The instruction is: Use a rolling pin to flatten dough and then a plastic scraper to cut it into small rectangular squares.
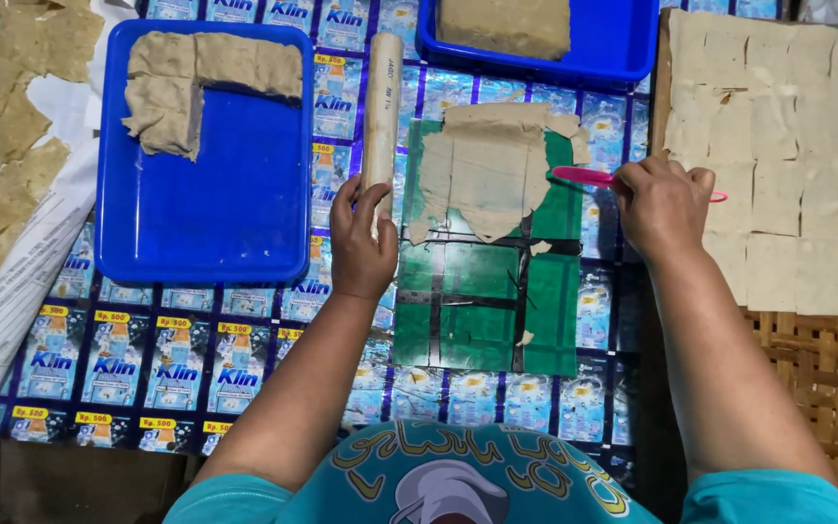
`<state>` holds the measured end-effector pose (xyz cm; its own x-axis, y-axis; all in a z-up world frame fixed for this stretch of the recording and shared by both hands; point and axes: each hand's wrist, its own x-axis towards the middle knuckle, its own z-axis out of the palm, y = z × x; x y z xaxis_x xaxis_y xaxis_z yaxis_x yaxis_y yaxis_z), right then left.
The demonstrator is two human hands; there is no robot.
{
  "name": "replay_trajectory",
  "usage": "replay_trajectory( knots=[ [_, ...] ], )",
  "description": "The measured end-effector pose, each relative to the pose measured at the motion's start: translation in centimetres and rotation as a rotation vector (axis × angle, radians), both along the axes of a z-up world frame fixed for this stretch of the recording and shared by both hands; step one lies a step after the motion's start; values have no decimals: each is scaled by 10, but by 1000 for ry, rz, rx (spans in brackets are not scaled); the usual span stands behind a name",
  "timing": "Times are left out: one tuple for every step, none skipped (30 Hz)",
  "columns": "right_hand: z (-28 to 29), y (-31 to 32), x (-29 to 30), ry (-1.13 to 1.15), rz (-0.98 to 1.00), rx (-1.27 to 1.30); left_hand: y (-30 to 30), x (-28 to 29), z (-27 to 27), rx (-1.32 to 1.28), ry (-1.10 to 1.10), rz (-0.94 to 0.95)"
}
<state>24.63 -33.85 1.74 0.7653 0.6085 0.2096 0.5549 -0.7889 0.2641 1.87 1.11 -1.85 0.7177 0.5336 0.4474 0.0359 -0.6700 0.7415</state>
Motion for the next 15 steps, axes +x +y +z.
replay_trajectory(
  knots=[
    [2, 0, 2, 0, 1, 0, 0, 1, 1, 0, 0, 1],
    [3, 1, 4, -42, 26, 14, -1, 0, 1, -6, 5, -4],
    [4, 3, 5, -85, 50, 28, -1, -1, 2, -13, 9, -8],
    [4, 3, 6, -83, 53, 28, -1, -1, 1, -12, 11, -6],
    [5, 4, 7, -74, 70, 43, -1, -1, 0, -12, 14, -5],
    [6, 5, 7, -66, 87, 56, -1, -1, -1, -12, 16, -4],
    [3, 4, 9, -64, 89, 56, -1, 0, -1, -12, 17, -2],
    [0, 3, 12, -50, 94, 58, -1, 0, -1, -11, 17, -3],
    [-2, 2, 14, -36, 99, 59, 0, 0, -2, -10, 17, -4],
    [0, 4, 13, -34, 101, 57, 0, 0, -1, -12, 18, -3],
    [3, 7, 12, -38, 112, 61, -1, 0, 0, -10, 18, -4],
    [5, 10, 12, -41, 123, 65, 0, 0, 0, -8, 18, -4],
    [4, 13, 13, -39, 125, 64, 0, 0, 0, -9, 20, -1],
    [3, 15, 14, -34, 134, 64, 0, 0, 0, -10, 21, -8],
    [3, 17, 15, -28, 142, 65, 0, 0, 0, -11, 22, -15]
  ],
)
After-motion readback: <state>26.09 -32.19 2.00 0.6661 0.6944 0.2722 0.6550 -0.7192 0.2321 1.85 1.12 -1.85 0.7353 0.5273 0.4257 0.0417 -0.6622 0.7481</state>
